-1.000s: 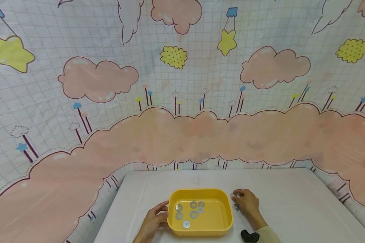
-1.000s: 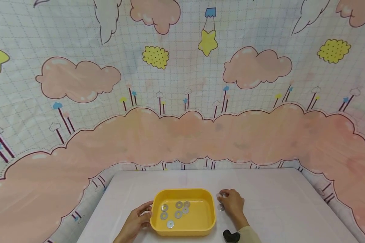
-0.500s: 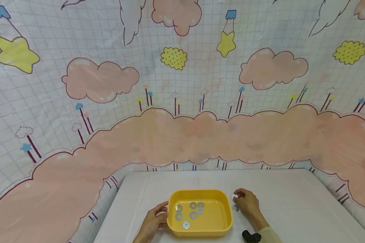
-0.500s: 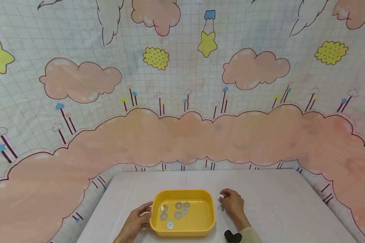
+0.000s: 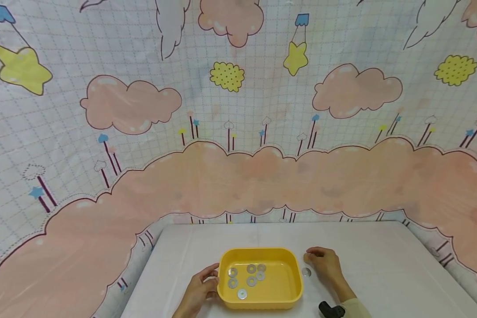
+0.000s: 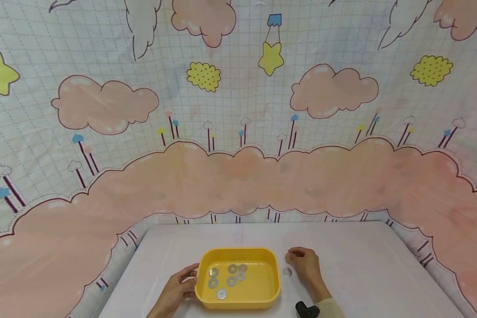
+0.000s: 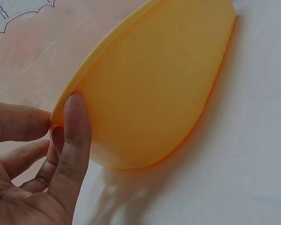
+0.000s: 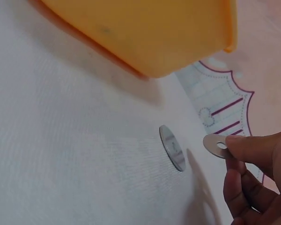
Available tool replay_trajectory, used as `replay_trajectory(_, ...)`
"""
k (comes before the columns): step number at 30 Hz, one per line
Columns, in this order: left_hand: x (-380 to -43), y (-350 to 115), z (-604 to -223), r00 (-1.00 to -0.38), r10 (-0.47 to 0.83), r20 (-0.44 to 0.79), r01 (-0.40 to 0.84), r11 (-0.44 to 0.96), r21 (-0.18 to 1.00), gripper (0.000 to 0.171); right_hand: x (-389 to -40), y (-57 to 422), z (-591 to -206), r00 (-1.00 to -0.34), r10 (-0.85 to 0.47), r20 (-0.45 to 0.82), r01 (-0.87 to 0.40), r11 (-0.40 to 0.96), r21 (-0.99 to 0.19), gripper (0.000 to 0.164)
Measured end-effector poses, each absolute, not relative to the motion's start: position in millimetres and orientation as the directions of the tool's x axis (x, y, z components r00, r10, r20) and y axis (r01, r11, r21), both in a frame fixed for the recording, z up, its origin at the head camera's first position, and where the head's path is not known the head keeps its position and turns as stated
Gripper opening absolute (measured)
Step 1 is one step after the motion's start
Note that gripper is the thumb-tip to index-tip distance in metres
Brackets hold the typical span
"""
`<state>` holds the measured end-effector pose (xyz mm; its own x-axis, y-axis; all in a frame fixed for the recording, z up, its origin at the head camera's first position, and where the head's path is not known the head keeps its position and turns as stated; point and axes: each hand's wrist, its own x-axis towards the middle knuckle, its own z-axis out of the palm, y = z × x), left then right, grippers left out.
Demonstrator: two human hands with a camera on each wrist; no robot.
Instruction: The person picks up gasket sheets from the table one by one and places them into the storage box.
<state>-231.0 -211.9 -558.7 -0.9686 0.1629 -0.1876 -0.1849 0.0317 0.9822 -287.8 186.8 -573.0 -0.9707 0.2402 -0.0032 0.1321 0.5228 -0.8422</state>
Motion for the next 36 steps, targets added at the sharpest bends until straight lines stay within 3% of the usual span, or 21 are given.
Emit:
replay_trajectory(8, -231, -212, -561, -0.968, 0.168, -0.188, -0.187, 0.022, 0.982, 0.061, -282, 189, -563, -0.962, 0.267, 0.063, 0.084, 0.506, -0.859, 0.019)
replay_trajectory(36, -225, -210, -559, -0.972, 0.165, -0.17, -0.167, 0.029, 0.985, 0.061, -254, 179, -514, -0.979, 0.193, 0.064, 0.001, 0.319, -0.948, 0.022)
